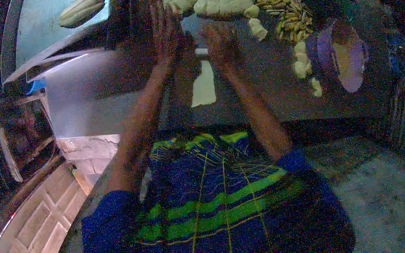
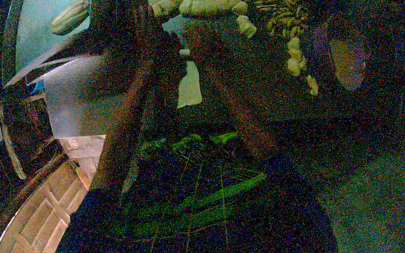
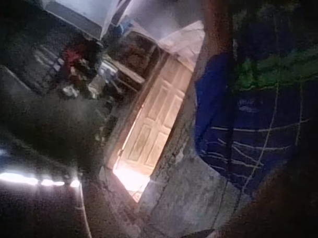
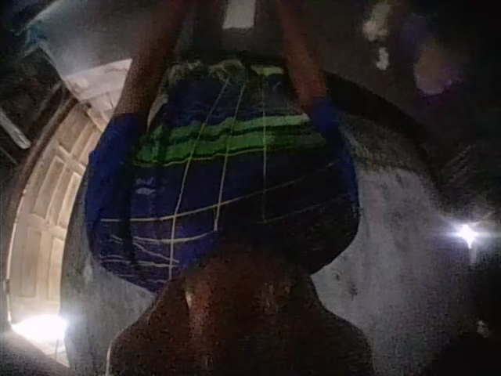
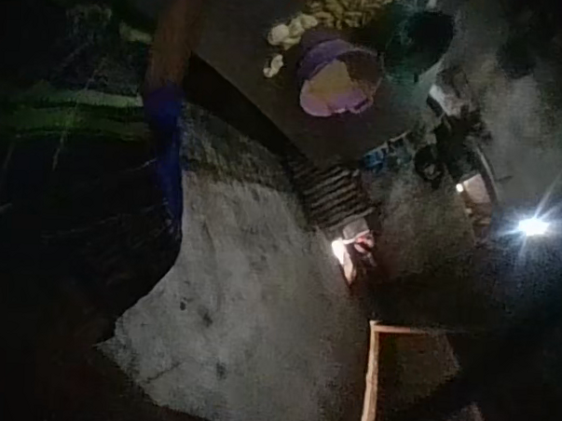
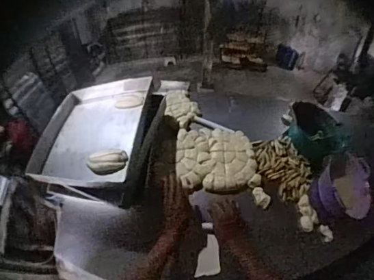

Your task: The person flattens pieces of dough by hand, applies a dark filling using a brush, rolls the dough into cylindrical shapes, and places them onto a large metal tray.

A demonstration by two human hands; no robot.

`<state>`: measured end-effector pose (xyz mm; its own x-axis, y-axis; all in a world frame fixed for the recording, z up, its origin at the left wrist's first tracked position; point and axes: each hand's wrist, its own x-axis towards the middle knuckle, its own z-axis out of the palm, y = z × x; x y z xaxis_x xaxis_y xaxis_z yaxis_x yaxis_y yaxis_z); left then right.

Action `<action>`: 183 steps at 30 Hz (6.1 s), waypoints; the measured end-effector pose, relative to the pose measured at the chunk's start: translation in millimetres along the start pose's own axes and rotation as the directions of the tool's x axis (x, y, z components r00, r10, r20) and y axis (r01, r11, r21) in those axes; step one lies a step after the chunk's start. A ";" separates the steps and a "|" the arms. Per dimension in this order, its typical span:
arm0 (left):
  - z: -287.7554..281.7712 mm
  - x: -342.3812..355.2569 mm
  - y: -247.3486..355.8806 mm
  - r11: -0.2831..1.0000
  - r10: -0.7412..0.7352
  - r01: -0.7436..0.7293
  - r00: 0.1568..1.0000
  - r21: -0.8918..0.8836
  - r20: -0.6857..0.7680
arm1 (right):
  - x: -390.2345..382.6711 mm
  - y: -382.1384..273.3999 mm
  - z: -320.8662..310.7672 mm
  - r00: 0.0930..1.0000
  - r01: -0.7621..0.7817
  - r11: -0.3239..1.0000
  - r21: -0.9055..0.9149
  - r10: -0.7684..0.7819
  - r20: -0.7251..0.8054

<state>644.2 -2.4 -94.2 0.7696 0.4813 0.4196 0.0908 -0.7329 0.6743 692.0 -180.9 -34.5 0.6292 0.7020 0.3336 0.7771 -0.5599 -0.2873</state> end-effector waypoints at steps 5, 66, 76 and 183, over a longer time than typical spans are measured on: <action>-19.3 -65.6 -0.7 0.993 -0.079 0.090 0.987 -0.072 0.138 | -45.4 -6.3 1.4 0.995 -0.031 0.985 0.169 0.014 0.103; -37.4 -137.3 46.2 0.946 0.241 -0.259 0.964 0.197 0.112 | -135.8 -36.6 14.1 0.998 -0.026 0.997 -0.066 0.029 0.049; 44.3 -16.6 -11.7 0.814 0.446 -0.348 0.888 0.466 -0.115 | -48.4 -43.0 2.3 0.967 -0.111 0.991 -0.072 0.124 0.223; -105.4 -162.5 36.4 0.943 -0.221 0.251 0.963 0.217 -0.154 | -204.4 7.9 -50.7 0.955 -0.246 0.861 0.446 0.137 0.262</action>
<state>455.8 -56.6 -73.8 0.6238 0.6994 0.3489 0.4160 -0.6750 0.6093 570.4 -351.1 -59.4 0.7036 0.7092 0.0442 0.5075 -0.4580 -0.7299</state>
